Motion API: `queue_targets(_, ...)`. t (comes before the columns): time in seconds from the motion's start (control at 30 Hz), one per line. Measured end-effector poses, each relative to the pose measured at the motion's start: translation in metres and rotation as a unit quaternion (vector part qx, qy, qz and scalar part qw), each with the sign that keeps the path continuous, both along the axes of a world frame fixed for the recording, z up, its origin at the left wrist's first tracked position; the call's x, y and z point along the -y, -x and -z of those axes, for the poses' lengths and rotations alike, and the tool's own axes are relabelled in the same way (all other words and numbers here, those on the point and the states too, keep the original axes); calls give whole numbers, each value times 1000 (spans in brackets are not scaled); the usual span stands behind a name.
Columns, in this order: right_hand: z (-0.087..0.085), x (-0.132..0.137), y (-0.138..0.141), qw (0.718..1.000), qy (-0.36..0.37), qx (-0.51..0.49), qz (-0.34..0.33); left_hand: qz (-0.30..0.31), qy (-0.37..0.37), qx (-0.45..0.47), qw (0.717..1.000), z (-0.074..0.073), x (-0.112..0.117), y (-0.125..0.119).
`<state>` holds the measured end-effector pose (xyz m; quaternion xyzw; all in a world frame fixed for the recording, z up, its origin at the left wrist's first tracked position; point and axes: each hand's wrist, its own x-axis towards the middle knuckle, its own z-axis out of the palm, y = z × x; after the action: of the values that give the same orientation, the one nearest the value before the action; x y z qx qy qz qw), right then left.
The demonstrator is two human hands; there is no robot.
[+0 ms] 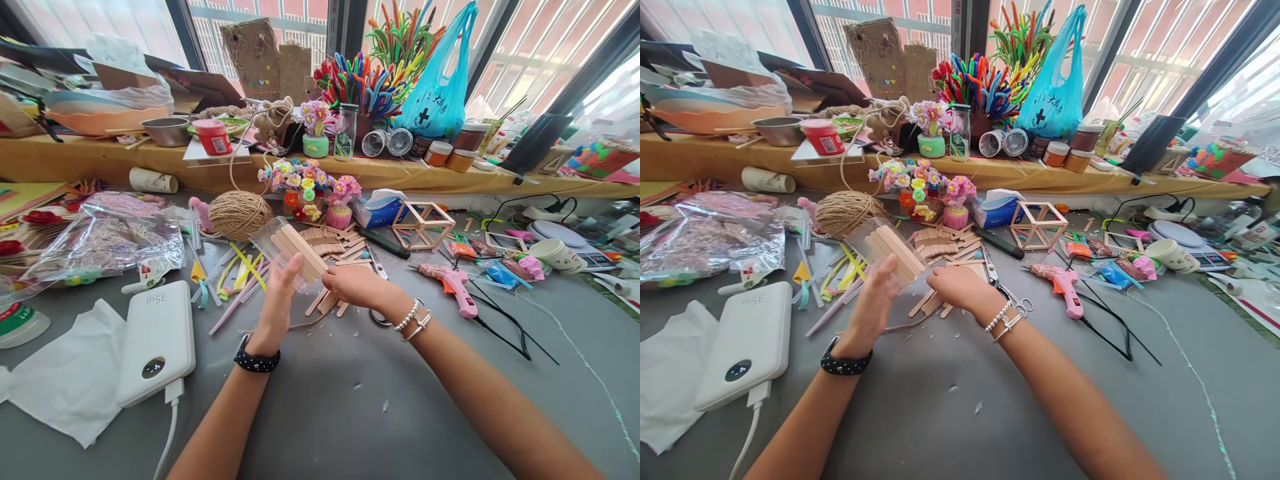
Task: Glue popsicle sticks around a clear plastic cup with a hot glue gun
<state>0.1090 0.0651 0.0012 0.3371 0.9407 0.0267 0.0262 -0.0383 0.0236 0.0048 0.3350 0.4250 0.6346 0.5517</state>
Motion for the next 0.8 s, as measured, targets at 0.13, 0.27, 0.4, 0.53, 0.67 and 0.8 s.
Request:
queue_targets(0.13, -2, -2, -6, 1000, 5, -15, 3, 12, -13, 1, 1000, 3, -1, 2)
queue_targets(0.27, -4, 3, -12, 998, -17, -60, 23, 12, -1, -8, 1000, 4, 0, 2)
queue_targets(0.4, -2, 19, -26, 988, -56, -134, 54, -14, 28, -23, 999, 4, 0, 3)
queue_targets(0.53, 6, 39, -39, 965, -94, -229, 90, -9, 36, -104, 994, 10, -2, 3)
queue_targets(0.67, 10, 56, -42, 901, -134, -399, 103, -1, 11, -257, 966, 21, -4, 1)
queue_targets(0.8, 10, 67, -41, 862, -132, -477, 108, 18, -28, -276, 961, 29, -5, 1)
